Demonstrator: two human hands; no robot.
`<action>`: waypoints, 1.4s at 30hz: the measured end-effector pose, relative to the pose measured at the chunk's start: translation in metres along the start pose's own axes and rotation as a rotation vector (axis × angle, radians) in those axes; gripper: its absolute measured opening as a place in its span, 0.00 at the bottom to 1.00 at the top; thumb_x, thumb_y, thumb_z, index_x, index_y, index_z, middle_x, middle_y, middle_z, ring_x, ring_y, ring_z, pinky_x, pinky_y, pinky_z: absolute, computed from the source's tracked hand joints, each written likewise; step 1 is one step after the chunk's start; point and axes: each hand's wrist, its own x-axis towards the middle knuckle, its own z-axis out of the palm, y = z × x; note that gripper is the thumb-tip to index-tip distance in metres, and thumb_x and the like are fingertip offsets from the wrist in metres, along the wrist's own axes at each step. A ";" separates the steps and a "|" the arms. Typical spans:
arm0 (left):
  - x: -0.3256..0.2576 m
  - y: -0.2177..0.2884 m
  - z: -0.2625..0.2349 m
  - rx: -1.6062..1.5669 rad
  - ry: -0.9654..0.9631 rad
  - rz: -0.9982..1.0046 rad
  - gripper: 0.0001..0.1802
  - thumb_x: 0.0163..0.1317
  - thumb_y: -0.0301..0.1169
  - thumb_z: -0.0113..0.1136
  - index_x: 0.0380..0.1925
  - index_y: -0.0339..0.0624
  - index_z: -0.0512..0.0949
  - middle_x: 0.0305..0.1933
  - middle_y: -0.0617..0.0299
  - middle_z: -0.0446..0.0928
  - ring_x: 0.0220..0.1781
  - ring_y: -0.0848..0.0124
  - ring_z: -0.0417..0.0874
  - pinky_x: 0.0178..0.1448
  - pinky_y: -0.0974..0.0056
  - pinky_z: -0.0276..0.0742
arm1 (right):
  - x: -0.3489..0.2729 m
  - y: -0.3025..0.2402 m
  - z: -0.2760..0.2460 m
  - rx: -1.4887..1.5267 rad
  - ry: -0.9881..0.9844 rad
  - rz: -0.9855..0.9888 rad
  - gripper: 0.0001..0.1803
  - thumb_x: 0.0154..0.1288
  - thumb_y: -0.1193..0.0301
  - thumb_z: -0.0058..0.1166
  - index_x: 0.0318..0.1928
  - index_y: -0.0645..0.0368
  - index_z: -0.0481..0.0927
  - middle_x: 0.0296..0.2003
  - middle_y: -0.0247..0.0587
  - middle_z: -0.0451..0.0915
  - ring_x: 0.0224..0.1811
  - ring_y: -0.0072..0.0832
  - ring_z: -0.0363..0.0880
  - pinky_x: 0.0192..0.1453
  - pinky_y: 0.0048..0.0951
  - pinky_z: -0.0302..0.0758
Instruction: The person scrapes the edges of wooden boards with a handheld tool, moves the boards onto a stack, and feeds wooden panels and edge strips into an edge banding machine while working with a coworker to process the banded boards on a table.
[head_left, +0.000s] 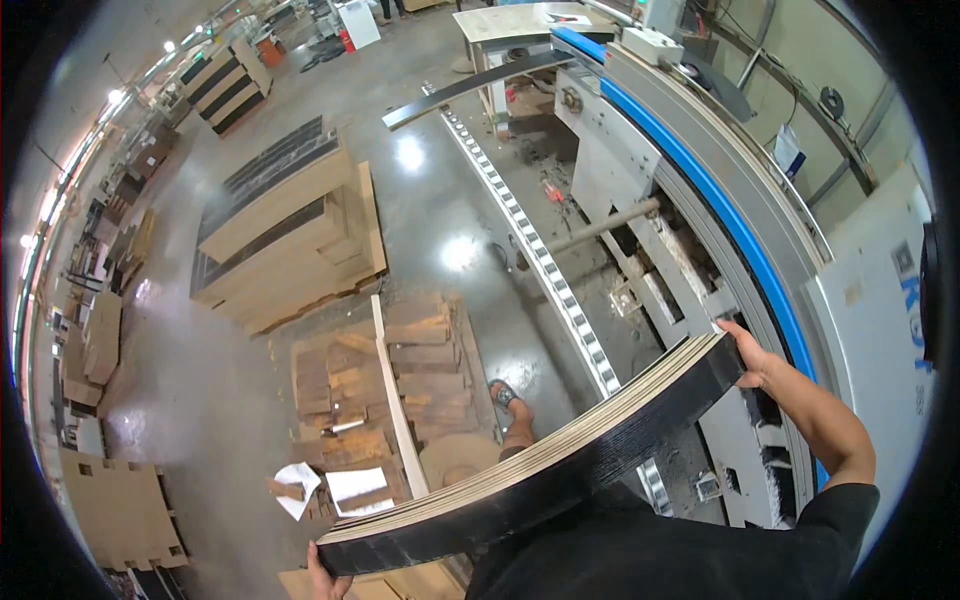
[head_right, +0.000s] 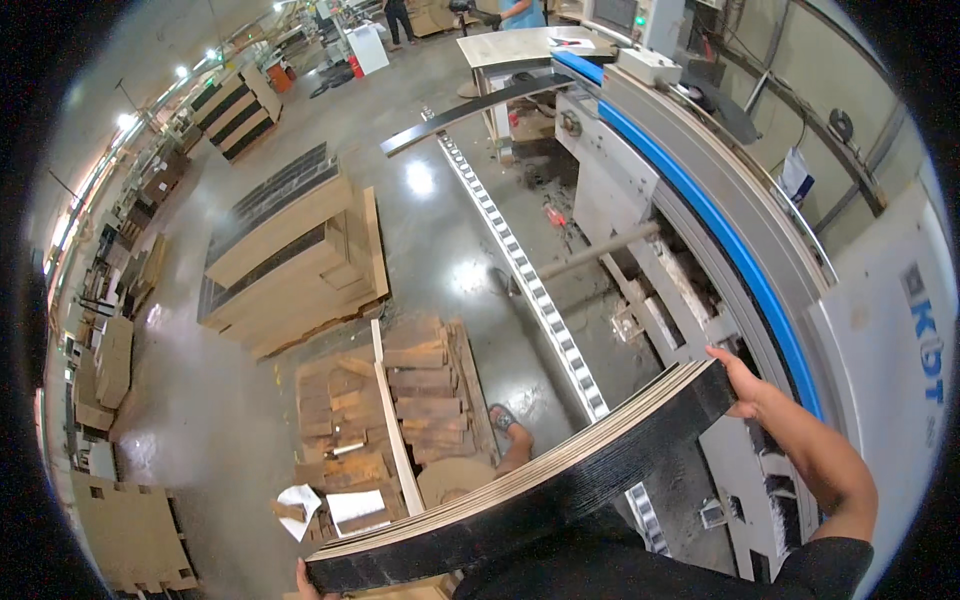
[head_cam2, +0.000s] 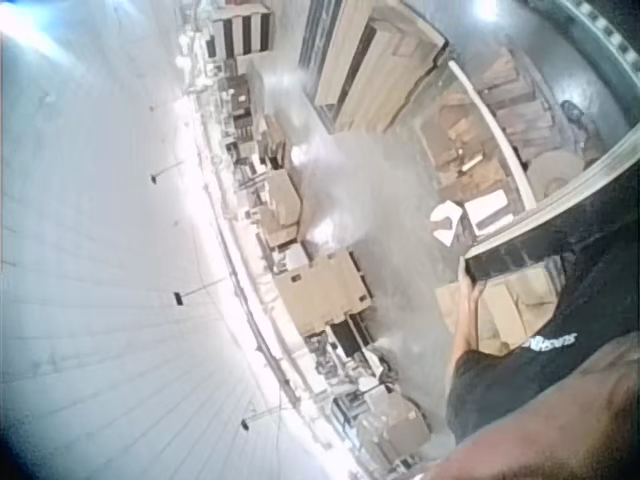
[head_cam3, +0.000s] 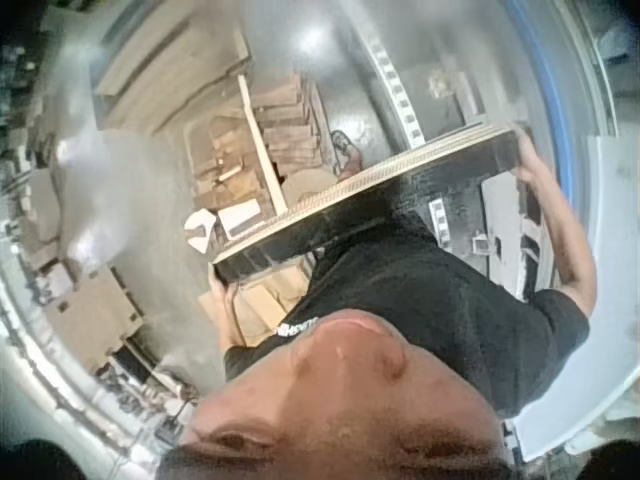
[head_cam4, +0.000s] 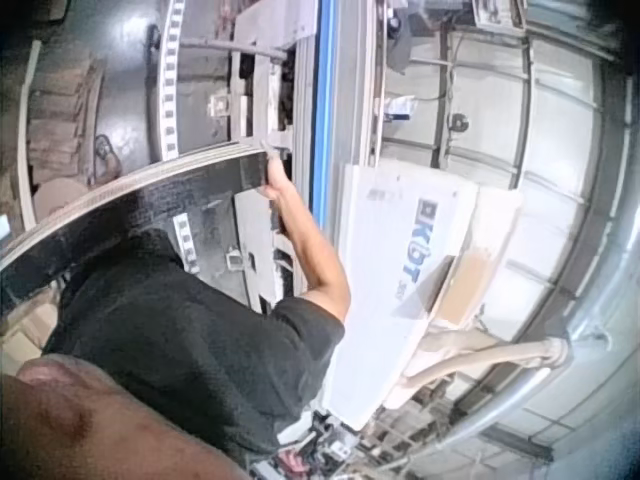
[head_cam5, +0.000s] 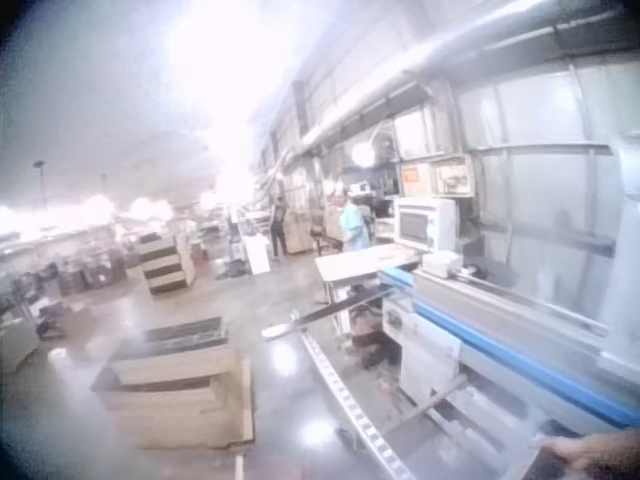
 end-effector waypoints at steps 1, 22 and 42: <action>0.013 0.012 0.032 0.024 -0.019 0.011 0.32 0.77 0.52 0.48 0.65 0.36 0.74 0.67 0.50 0.77 0.69 0.52 0.75 0.75 0.45 0.69 | 0.014 -0.024 0.011 -0.011 0.000 -0.012 0.37 0.72 0.39 0.46 0.52 0.64 0.86 0.49 0.48 0.88 0.51 0.40 0.86 0.68 0.42 0.75; 0.291 0.269 0.423 -0.020 0.233 0.156 0.35 0.76 0.54 0.46 0.65 0.32 0.73 0.68 0.46 0.75 0.68 0.49 0.75 0.74 0.43 0.70 | 0.328 -0.502 0.257 -0.151 -0.151 -0.167 0.37 0.72 0.38 0.46 0.48 0.62 0.85 0.50 0.48 0.86 0.53 0.37 0.83 0.65 0.41 0.75; 0.604 0.459 0.847 0.037 -0.010 0.099 0.37 0.72 0.59 0.50 0.65 0.39 0.74 0.66 0.53 0.78 0.67 0.53 0.77 0.72 0.49 0.71 | 0.686 -0.899 0.324 -0.006 -0.045 -0.117 0.30 0.71 0.42 0.53 0.46 0.58 0.87 0.47 0.43 0.88 0.47 0.35 0.85 0.57 0.39 0.79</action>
